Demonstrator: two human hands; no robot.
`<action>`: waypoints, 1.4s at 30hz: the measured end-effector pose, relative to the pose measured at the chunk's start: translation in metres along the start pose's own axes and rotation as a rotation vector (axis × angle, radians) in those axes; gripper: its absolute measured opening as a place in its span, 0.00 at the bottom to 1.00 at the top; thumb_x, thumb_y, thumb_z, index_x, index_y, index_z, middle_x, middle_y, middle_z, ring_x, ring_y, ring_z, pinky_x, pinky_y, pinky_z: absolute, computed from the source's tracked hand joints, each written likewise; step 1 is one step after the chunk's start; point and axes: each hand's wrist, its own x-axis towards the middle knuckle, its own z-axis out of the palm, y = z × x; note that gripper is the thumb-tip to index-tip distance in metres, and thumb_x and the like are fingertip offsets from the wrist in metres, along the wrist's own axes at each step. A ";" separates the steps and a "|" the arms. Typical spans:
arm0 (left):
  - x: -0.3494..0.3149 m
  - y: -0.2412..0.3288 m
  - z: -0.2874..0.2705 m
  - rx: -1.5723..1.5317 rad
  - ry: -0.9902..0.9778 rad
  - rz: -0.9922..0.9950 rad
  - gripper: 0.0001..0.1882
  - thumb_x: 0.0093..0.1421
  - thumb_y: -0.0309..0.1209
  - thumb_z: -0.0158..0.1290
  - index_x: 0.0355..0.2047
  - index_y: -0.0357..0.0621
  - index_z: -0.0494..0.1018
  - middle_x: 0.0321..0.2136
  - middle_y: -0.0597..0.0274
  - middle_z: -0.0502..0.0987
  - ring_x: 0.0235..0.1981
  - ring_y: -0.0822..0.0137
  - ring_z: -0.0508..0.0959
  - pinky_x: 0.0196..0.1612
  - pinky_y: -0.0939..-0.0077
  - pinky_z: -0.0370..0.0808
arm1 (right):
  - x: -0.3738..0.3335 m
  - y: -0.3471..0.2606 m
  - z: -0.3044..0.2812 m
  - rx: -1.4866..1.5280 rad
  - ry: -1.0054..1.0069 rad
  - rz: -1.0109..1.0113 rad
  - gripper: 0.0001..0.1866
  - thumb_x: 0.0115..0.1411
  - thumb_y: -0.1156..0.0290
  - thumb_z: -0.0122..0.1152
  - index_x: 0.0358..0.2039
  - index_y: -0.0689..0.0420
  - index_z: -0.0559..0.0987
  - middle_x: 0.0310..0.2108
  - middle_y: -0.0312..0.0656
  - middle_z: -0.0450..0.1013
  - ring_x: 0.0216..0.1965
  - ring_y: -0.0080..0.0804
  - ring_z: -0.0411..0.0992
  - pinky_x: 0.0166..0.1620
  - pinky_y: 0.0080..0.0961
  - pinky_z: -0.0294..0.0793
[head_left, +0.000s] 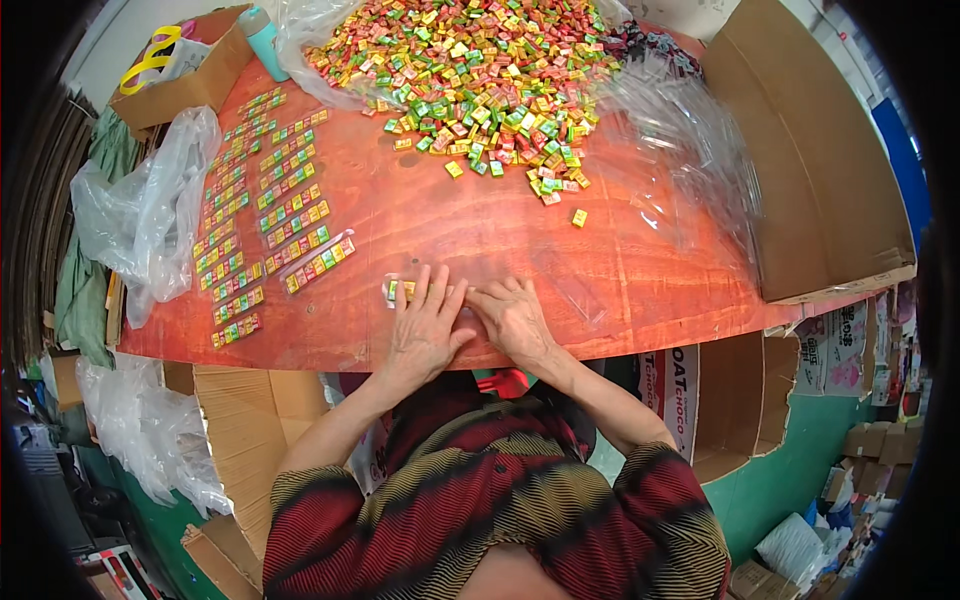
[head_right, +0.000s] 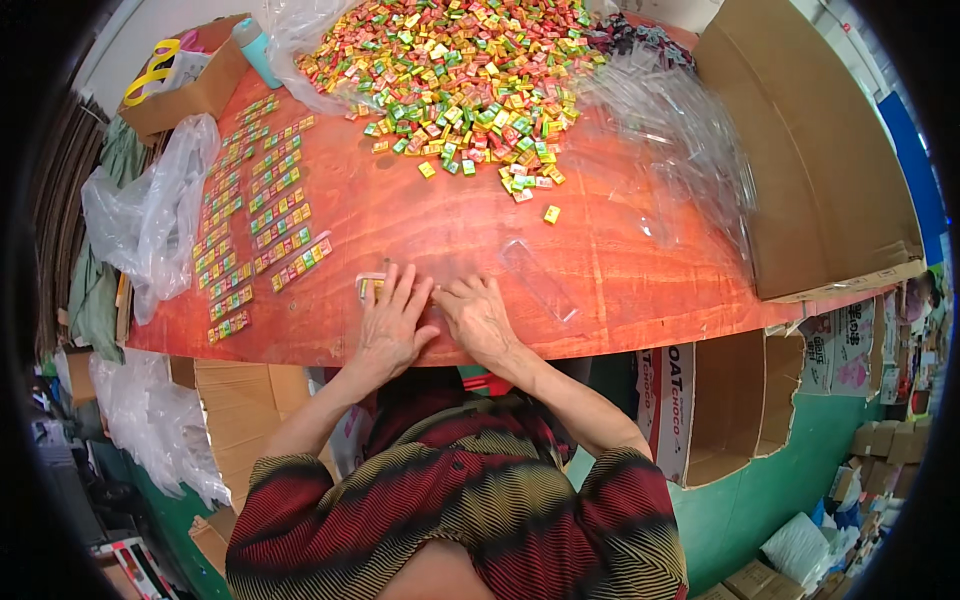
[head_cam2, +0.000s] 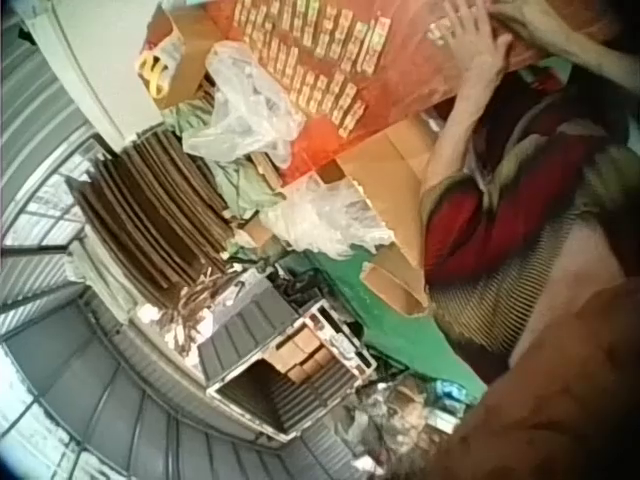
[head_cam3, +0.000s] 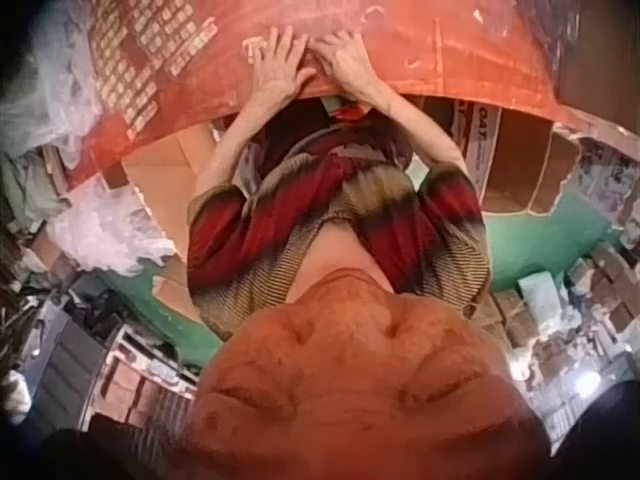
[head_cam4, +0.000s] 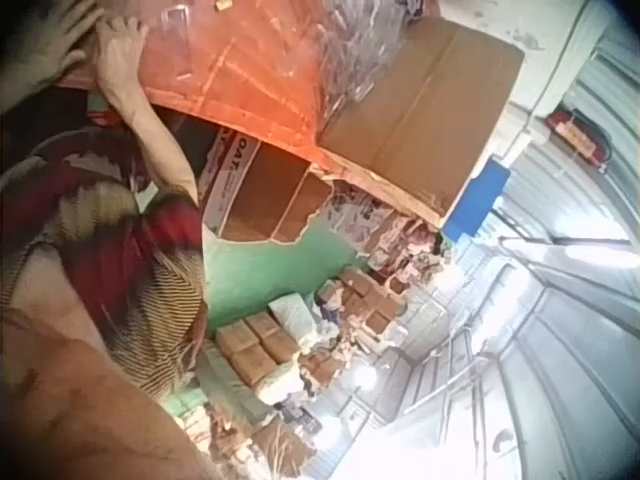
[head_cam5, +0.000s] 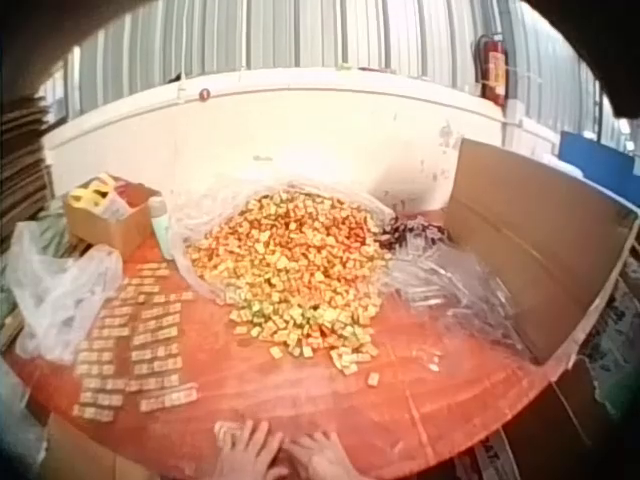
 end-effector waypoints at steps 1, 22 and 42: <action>0.000 0.000 0.002 -0.032 -0.010 -0.015 0.36 0.48 0.44 0.53 0.55 0.40 0.57 0.57 0.45 0.53 0.59 0.46 0.51 0.57 0.47 0.48 | 0.000 0.002 -0.001 0.126 -0.020 0.009 0.15 0.45 0.74 0.57 0.37 0.56 0.74 0.34 0.38 0.70 0.38 0.36 0.66 0.43 0.34 0.60; 0.021 -0.038 -0.009 0.157 0.313 -0.201 0.24 0.53 0.34 0.49 0.50 0.41 0.62 0.54 0.47 0.59 0.57 0.47 0.55 0.55 0.51 0.52 | 0.022 0.109 -0.062 -0.235 0.165 0.393 0.19 0.49 0.68 0.58 0.44 0.53 0.71 0.39 0.46 0.68 0.40 0.45 0.66 0.42 0.36 0.67; 0.043 0.019 0.021 -0.087 0.224 0.107 0.17 0.48 0.35 0.54 0.39 0.43 0.71 0.43 0.52 0.68 0.49 0.52 0.63 0.48 0.55 0.60 | 0.079 0.095 -0.026 -0.087 0.247 0.087 0.10 0.49 0.71 0.54 0.34 0.55 0.75 0.32 0.45 0.68 0.34 0.43 0.68 0.35 0.37 0.69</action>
